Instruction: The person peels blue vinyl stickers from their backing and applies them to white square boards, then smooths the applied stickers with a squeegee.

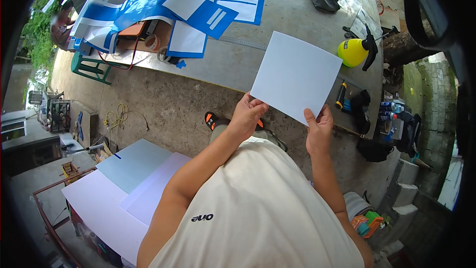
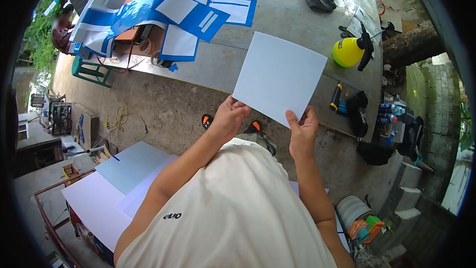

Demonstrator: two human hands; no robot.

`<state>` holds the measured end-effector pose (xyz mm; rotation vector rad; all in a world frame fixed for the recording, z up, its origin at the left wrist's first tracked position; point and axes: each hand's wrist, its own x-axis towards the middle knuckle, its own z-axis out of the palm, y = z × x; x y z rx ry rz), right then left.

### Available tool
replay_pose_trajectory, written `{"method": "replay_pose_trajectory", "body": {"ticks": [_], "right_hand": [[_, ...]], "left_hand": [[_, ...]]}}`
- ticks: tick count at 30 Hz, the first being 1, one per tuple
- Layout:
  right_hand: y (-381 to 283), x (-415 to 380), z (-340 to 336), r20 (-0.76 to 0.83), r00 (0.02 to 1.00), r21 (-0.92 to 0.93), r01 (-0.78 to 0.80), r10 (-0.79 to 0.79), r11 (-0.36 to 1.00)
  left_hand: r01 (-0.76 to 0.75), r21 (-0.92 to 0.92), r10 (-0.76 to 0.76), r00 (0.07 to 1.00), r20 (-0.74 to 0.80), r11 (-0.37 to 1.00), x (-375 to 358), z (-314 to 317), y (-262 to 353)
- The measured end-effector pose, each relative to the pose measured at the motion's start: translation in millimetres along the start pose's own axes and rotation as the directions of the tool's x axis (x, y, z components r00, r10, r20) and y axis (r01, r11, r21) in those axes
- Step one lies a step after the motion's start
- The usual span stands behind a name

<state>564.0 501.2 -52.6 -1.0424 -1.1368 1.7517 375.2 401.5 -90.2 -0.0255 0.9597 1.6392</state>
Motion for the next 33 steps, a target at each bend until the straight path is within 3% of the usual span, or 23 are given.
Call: {"method": "replay_pose_trajectory", "body": {"ticks": [4, 5, 6, 8, 10, 13, 17, 20, 21, 23, 24, 25, 27, 29, 31, 33], "right_hand": [[31.9, 20.6, -23.9, -0.002, 1.0, -0.051, 0.025, -0.026, 0.998], [45.1, 28.8, -34.8, 0.006, 0.999, -0.047, 0.032, -0.032, 0.998], [60.6, 38.2, -48.4, -0.023, 0.998, -0.096, -0.063, 0.062, 0.993], [104.7, 60.4, -87.4, -0.093, 0.975, -0.191, -0.215, 0.2, 0.958], [162.5, 91.4, -131.5, -0.124, 0.956, -0.26, -0.29, 0.266, 0.921], [180.1, 107.5, -147.6, -0.179, 0.935, -0.193, -0.339, 0.306, 0.921], [194.5, 125.4, -164.3, -0.203, 0.912, -0.104, -0.381, 0.356, 0.919], [202.5, 132.2, -174.8, -0.25, 0.9, -0.222, -0.411, 0.356, 0.884], [206.1, 131.1, -177.8, -0.274, 0.924, -0.361, -0.355, 0.266, 0.862], [215.0, 133.4, -185.6, -0.296, 0.952, -0.723, -0.28, 0.084, 0.631], [204.3, 128.3, -173.7, -0.312, 0.95, -0.785, -0.256, -0.003, 0.564], [206.3, 126.8, -177.5, -0.25, 0.958, -0.922, -0.191, -0.141, 0.338], [197.3, 122.5, -154.9, -0.414, 0.871, -0.898, -0.343, -0.264, 0.276], [191.1, 121.6, -132.2, -0.347, 0.843, -0.933, -0.264, -0.412, 0.246], [183.0, 123.0, -101.2, -0.326, 0.874, -0.939, -0.258, -0.359, 0.226], [181.0, 137.3, -57.7, -0.301, 0.903, -0.948, -0.246, -0.307, 0.203]], "left_hand": [[0.044, 0.13, -0.041, 0.999, -0.026, 0.991, 1.7, -17.8, 4.1], [0.005, 0.375, 0.032, 0.995, -0.094, 0.927, 7.6, -38.0, 1.0], [-0.013, 0.597, 0.123, 0.982, -0.143, 0.802, 13.6, -60.2, -0.8], [0.002, 0.777, 0.243, 0.949, -0.199, 0.63, 15.6, -110.2, -0.2], [0.127, 0.759, 0.302, 0.866, -0.398, 0.639, 3.6, -184.0, 3.2], [0.197, 0.624, 0.27, 0.774, -0.573, 0.756, -30.7, -240.4, 14.0], [0.265, 0.45, 0.162, 0.686, -0.71, 0.853, -59.4, -257.4, 41.5], [0.188, 0.426, 0.196, 0.68, -0.707, 0.885, -50.0, -254.7, 63.8], [0.18, 0.421, 0.196, 0.68, -0.706, 0.889, -42.9, -253.6, 72.0], [0.124, 0.483, 0.25, 0.731, -0.635, 0.867, -17.5, -247.5, 95.8], [0.11, 0.482, 0.257, 0.733, -0.63, 0.869, -1.8, -248.3, 106.9], [0.036, 0.47, 0.275, 0.769, -0.577, 0.882, 16.9, -248.8, 120.0], [-0.051, 0.449, 0.307, 0.799, -0.517, 0.892, 58.8, -249.4, 151.4], [-0.08, 0.507, 0.349, 0.816, -0.461, 0.858, 105.9, -247.2, 188.0], [-0.15, 0.485, 0.364, 0.849, -0.384, 0.862, 155.0, -243.7, 222.9], [-0.106, 0.504, 0.329, 0.866, -0.377, 0.857, 209.0, -240.7, 251.3]]}}
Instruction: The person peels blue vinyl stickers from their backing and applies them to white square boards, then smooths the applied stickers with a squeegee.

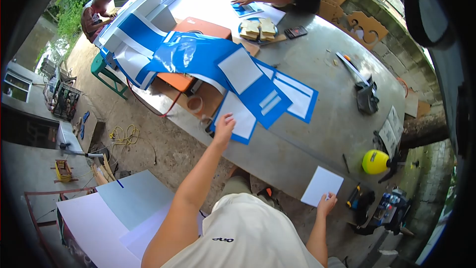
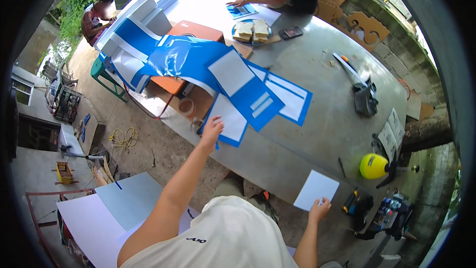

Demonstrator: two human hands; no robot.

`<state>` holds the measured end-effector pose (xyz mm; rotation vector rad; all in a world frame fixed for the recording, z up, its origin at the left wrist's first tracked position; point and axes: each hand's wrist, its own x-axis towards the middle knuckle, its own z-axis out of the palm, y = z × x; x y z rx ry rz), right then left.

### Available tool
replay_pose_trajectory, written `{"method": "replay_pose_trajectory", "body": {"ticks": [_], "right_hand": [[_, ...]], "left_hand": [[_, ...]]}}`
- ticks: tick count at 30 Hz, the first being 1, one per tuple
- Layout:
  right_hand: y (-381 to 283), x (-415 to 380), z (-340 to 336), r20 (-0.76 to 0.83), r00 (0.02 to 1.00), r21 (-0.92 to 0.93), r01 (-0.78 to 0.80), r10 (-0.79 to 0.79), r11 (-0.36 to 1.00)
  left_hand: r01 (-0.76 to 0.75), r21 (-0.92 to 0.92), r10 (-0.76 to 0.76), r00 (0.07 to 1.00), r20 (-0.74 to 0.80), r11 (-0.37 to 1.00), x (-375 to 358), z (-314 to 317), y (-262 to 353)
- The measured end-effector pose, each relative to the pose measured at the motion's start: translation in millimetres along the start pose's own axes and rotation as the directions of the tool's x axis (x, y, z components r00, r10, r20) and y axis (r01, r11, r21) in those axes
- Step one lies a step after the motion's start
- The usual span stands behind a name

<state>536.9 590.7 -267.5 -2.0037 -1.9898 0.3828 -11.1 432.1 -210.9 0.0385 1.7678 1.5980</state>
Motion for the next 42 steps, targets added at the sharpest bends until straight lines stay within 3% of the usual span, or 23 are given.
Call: {"method": "replay_pose_trajectory", "body": {"ticks": [2, 3, 5, 7, 9, 12, 13, 17, 19, 21, 25, 27, 29, 33, 35, 37, 40, 42], "right_hand": [[-43.3, -3.4, 9.2, 0.177, 0.981, 0.101, -0.098, 0.08, 0.99], [-72.9, -5.3, 10.9, 0.178, 0.983, 0.091, -0.057, 0.04, 0.994], [-127.2, -4.9, 9.7, 0.244, 0.969, 0.164, -0.012, -0.028, 0.986], [-171.5, -7.7, 2.5, 0.28, 0.959, 0.18, -0.017, -0.034, 0.983], [-205.9, -6.8, -3.5, 0.315, 0.937, 0.192, 0.089, -0.148, 0.977], [-210.1, -1.3, 3.8, 0.341, 0.929, 0.191, 0.084, -0.146, 0.978], [-213.5, 3.4, 4.9, 0.351, 0.928, 0.181, 0.061, -0.123, 0.982], [-215.2, 23.6, 8.1, 0.353, 0.927, 0.142, 0.078, -0.124, 0.987], [-229.9, 38.1, 10.0, 0.34, 0.916, 0.227, 0.141, -0.214, 0.964], [-240.4, 52.3, 9.8, 0.312, 0.903, 0.285, 0.207, -0.295, 0.936], [-287.9, 71.9, 0.6, 0.294, 0.868, 0.456, 0.241, -0.4, 0.857], [-319.8, 73.4, -8.2, 0.287, 0.848, 0.572, 0.221, -0.445, 0.79], [-350.5, 71.6, -17.2, 0.248, 0.819, 0.65, 0.255, -0.518, 0.716], [-402.4, 52.9, -50.3, 0.17, 0.696, 0.705, 0.409, -0.698, 0.58], [-423.9, 35.6, -67.3, 0.063, 0.499, 0.682, 0.611, -0.864, 0.402], [-438.9, 13.5, -75.7, 0.085, 0.34, 0.696, 0.652, -0.936, 0.301], [-449.1, -18.2, -74.1, 0.074, 0.238, 0.583, 0.777, -0.969, 0.235], [-439.9, -25.5, -61.4, 0.054, 0.261, 0.584, 0.775, -0.964, 0.243]], "left_hand": [[-0.05, 0.045, 0.053, 0.997, -0.058, 0.998, 59.3, 18.9, -0.4], [-0.039, 0.033, 0.041, 0.997, -0.063, 0.999, 76.3, 27.6, 6.0], [0.042, 0.207, -0.002, 0.981, -0.193, 0.977, 105.5, 44.2, 19.4], [0.078, 0.27, -0.015, 0.973, -0.229, 0.96, 124.9, 52.6, 23.7], [0.128, 0.349, 0.003, 0.936, -0.351, 0.928, 138.9, 61.2, 15.7], [0.185, 0.348, -0.021, 0.905, -0.425, 0.919, 150.1, 70.0, 11.6], [0.148, 0.312, -0.029, 0.934, -0.355, 0.938, 150.3, 68.1, 15.5], [0.09, 0.102, -0.052, 0.944, -0.326, 0.991, 154.7, 73.0, 17.7], [0.019, 0.132, 0.025, 0.946, -0.324, 0.991, 156.1, 74.8, 15.8], [-0.145, 0.194, 0.2, 0.933, -0.3, 0.97, 152.7, 75.5, 13.5], [-0.338, 0.141, 0.362, 0.908, -0.212, 0.931, 100.7, 73.8, 67.9], [-0.342, -0.098, 0.318, 0.926, -0.202, 0.934, 75.8, 69.7, 80.4], [-0.295, -0.185, 0.267, 0.95, -0.163, 0.938, 26.6, 60.8, 117.6], [-0.335, -0.223, 0.306, 0.939, -0.155, 0.915, -45.2, 43.4, 140.9], [-0.323, -0.318, 0.288, 0.945, -0.153, 0.891, -71.3, 35.9, 139.6], [-0.336, -0.328, 0.3, 0.941, -0.156, 0.883, -90.1, 32.1, 130.6], [-0.342, -0.347, 0.294, 0.938, -0.184, 0.873, -114.2, 36.7, 120.6], [-0.359, -0.331, 0.294, 0.928, -0.23, 0.873, -127.9, 42.4, 116.2]]}}
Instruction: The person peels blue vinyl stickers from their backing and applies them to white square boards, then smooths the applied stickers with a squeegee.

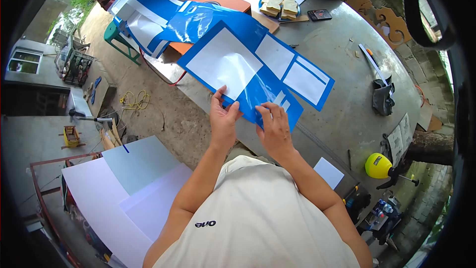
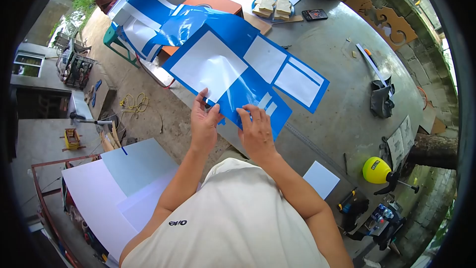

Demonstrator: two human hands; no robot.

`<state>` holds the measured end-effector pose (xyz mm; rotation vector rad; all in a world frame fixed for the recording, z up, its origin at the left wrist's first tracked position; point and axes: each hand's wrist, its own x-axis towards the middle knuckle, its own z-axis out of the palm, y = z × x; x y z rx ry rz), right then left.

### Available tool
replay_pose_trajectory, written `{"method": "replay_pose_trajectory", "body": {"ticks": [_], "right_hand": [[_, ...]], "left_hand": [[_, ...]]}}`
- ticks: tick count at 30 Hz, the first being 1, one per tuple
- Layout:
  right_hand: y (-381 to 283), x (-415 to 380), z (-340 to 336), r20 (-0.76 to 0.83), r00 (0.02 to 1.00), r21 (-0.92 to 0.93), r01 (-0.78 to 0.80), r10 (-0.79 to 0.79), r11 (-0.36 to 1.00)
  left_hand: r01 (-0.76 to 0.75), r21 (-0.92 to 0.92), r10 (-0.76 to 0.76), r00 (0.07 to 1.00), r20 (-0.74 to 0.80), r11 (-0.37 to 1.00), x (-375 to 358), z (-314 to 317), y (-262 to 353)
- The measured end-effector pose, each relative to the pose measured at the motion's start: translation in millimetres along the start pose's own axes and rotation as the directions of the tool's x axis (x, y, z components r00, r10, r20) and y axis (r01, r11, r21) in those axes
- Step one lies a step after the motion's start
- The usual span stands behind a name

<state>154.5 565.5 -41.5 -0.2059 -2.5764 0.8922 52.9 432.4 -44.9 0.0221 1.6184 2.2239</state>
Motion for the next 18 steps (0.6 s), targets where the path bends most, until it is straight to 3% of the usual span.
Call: {"method": "replay_pose_trajectory", "body": {"ticks": [2, 7, 11, 14, 16, 18], "right_hand": [[3.2, -9.5, 6.6, -0.026, 1.0, -0.006, -0.014, 0.014, 1.0], [4.2, -20.5, 4.4, -0.128, 0.99, -0.024, 0.065, -0.067, 0.998], [-0.3, -28.8, 3.2, -0.112, 0.991, -0.031, 0.065, -0.068, 0.997], [-2.7, -34.0, 6.0, -0.098, 0.991, -0.014, 0.089, -0.09, 0.996], [-4.5, -35.5, 7.4, -0.096, 0.989, -0.018, 0.107, -0.109, 0.994], [-4.4, -37.1, 6.4, -0.091, 0.985, -0.031, 0.145, -0.148, 0.989]], "left_hand": [[-0.012, 0.008, 0.012, 0.999, -0.041, 1.0, -13.7, 4.7, 1.2], [0.026, -0.231, -0.076, 0.975, -0.209, 0.972, -41.3, 0.7, -12.6], [0.004, -0.309, -0.072, 0.975, -0.21, 0.951, -64.9, -9.9, -21.2], [0.087, -0.373, -0.165, 0.969, -0.184, 0.924, -77.3, -15.8, -14.4], [0.223, -0.485, -0.302, 0.949, -0.092, 0.846, -80.8, -19.0, -10.9], [0.211, -0.465, -0.28, 0.956, -0.084, 0.86, -76.7, -20.7, -15.4]]}}
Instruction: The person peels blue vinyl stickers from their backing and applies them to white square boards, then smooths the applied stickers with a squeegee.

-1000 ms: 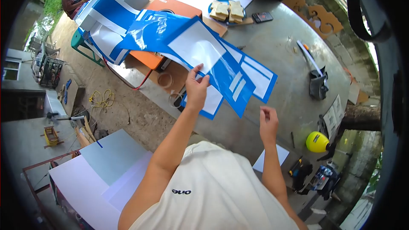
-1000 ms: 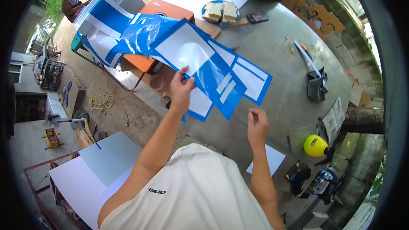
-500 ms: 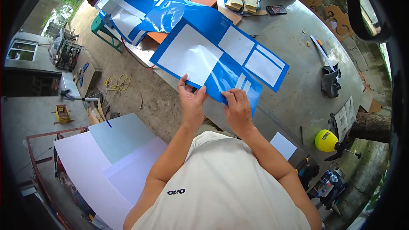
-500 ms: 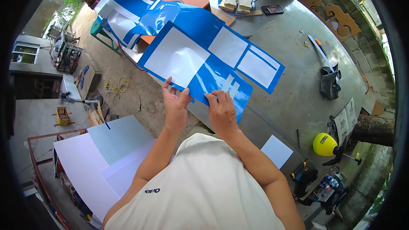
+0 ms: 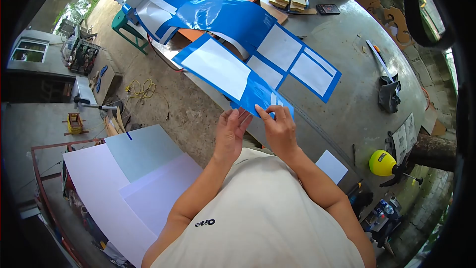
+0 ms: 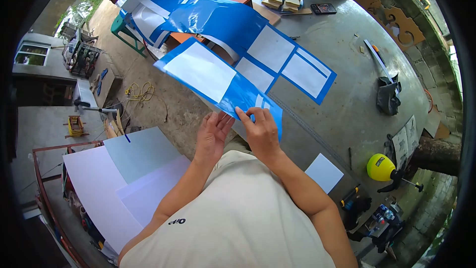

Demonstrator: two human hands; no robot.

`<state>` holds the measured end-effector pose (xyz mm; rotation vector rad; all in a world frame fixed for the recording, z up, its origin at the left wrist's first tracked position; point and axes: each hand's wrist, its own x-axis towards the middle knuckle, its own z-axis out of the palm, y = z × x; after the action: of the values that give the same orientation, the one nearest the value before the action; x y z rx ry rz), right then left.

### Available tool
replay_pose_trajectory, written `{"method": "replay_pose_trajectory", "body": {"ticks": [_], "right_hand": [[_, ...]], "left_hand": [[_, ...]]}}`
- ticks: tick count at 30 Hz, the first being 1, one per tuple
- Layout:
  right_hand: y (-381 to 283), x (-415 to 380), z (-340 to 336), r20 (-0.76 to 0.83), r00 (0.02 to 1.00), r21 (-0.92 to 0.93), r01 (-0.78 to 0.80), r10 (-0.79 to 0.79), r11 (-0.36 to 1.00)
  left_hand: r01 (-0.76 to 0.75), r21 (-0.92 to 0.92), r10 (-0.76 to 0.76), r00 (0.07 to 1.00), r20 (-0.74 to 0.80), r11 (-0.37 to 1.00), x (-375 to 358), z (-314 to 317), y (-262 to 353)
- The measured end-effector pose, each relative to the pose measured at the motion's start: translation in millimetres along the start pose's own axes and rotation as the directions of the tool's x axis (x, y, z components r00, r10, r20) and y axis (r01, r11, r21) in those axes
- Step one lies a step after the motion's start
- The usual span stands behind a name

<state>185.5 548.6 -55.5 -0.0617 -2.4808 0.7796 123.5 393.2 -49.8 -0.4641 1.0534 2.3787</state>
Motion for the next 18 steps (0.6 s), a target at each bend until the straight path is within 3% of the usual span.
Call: {"method": "replay_pose_trajectory", "body": {"ticks": [7, 14, 16, 18], "right_hand": [[-3.0, -1.3, -6.1, 0.057, 0.994, -0.051, 0.099, -0.096, 0.994], [-8.4, -3.3, -8.2, 0.063, 0.996, -0.053, 0.07, -0.067, 0.996], [-15.6, 3.3, -15.7, 0.112, 0.993, 0.133, -0.061, 0.046, 0.989], [-20.1, 11.6, -22.5, 0.126, 0.99, 0.203, -0.096, 0.071, 0.974]], "left_hand": [[-0.071, 0.218, 0.048, 0.993, 0.112, 0.973, 4.9, 5.4, 9.8], [-0.015, 0.27, -0.024, 0.99, 0.139, 0.963, 6.4, 0.4, 9.4], [-0.061, 0.274, 0.015, 0.986, 0.168, 0.96, 8.0, -0.1, 11.1], [-0.097, 0.309, 0.039, 0.981, 0.188, 0.946, 7.8, 0.6, 14.5]]}}
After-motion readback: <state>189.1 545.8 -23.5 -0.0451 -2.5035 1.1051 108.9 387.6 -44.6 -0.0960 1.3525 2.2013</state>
